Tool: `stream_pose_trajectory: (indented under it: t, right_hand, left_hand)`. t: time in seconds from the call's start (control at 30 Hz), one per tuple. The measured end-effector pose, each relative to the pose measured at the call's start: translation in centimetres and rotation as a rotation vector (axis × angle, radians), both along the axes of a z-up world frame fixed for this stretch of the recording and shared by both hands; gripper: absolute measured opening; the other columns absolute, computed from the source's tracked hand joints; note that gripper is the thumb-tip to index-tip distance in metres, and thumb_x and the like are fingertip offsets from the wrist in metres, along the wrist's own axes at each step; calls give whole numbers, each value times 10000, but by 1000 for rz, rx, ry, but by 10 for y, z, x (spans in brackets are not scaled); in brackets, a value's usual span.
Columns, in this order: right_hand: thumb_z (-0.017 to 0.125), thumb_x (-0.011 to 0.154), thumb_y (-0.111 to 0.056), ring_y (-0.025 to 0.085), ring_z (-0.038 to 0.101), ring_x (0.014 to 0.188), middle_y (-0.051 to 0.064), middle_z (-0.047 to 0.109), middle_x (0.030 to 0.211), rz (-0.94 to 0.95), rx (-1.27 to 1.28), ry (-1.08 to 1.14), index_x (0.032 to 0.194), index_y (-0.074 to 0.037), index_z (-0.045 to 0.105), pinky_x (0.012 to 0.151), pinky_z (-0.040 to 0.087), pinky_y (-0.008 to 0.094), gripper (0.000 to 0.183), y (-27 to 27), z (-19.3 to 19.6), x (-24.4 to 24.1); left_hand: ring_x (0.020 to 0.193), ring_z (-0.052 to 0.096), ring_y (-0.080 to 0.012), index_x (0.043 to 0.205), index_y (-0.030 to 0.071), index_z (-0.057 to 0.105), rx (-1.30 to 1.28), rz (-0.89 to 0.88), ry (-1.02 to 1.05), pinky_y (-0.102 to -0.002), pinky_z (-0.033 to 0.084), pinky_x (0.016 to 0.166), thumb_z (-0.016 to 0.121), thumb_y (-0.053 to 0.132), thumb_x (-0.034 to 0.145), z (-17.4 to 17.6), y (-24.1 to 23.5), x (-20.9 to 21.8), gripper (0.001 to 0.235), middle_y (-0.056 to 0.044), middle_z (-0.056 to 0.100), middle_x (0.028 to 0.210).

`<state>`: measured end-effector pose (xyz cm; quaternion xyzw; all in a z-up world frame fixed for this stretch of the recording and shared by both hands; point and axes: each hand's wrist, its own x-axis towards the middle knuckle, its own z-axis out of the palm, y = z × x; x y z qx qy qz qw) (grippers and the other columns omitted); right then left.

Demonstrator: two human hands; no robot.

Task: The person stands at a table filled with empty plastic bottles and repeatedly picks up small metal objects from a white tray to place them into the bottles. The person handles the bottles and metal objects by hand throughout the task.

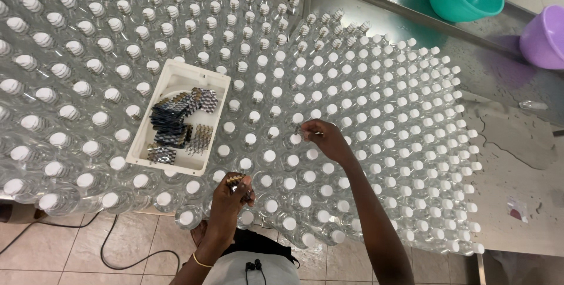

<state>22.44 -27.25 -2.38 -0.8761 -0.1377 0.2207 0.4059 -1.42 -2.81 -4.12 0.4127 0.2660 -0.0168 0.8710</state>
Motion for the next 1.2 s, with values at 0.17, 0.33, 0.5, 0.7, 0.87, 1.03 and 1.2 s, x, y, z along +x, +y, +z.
stream_pose_trajectory:
  t: [0.17,0.33,0.5,0.7,0.87,1.03,1.2]
  right_hand:
    - [699,1017,-171,196,831,1003,58,842,1168,-88,-24,83,1228,-104,776,962,591,357,235,1,-1,5]
    - [744,972,-176,169,798,1132,56,854,1213,-106,-15,175,1194,-73,801,1020,574,340,251,7,22,0]
    - [694,1015,-165,198,764,1155,51,827,1255,-28,-22,188,1169,-83,787,1002,595,338,198,5,19,4]
    - [642,1068,-200,189,756,1108,48,808,1231,78,-62,114,1088,-100,737,963,603,333,140,1,8,6]
    - [670,1058,-270,177,766,1130,10,823,1191,78,-123,40,1130,-142,783,949,592,338,185,18,25,-13]
    - [764,1007,-168,196,793,1073,31,824,1180,73,-53,-90,1148,-109,779,929,647,353,153,10,-1,-20]
    - [732,1021,-300,251,798,1076,13,819,1273,111,-167,-186,1151,-148,752,886,632,398,201,15,7,-30]
  left_hand:
    - [693,571,-216,936,80,553,-1,25,-31,-382,488,675,693,157,1073,0,1,1,210,-72,521,800]
    - [688,563,-218,913,80,537,10,10,-10,-375,494,673,636,94,1108,3,2,1,219,-100,554,773]
    - [680,541,-210,902,85,523,18,10,-12,-379,474,686,608,78,1114,6,2,0,229,-94,541,768]
    - [700,554,-211,930,88,534,2,2,4,-388,479,704,616,83,1116,5,1,-1,204,-78,518,785]
    - [721,573,-218,926,77,535,-1,4,21,-389,504,702,612,73,1109,9,2,-2,199,-89,531,799]
    - [710,588,-223,988,43,610,-1,9,54,-384,513,681,630,54,1091,8,2,-2,105,-113,584,787]
    - [691,586,-229,982,51,602,-54,15,42,-384,508,667,685,103,1077,10,-1,-3,137,-104,576,794]
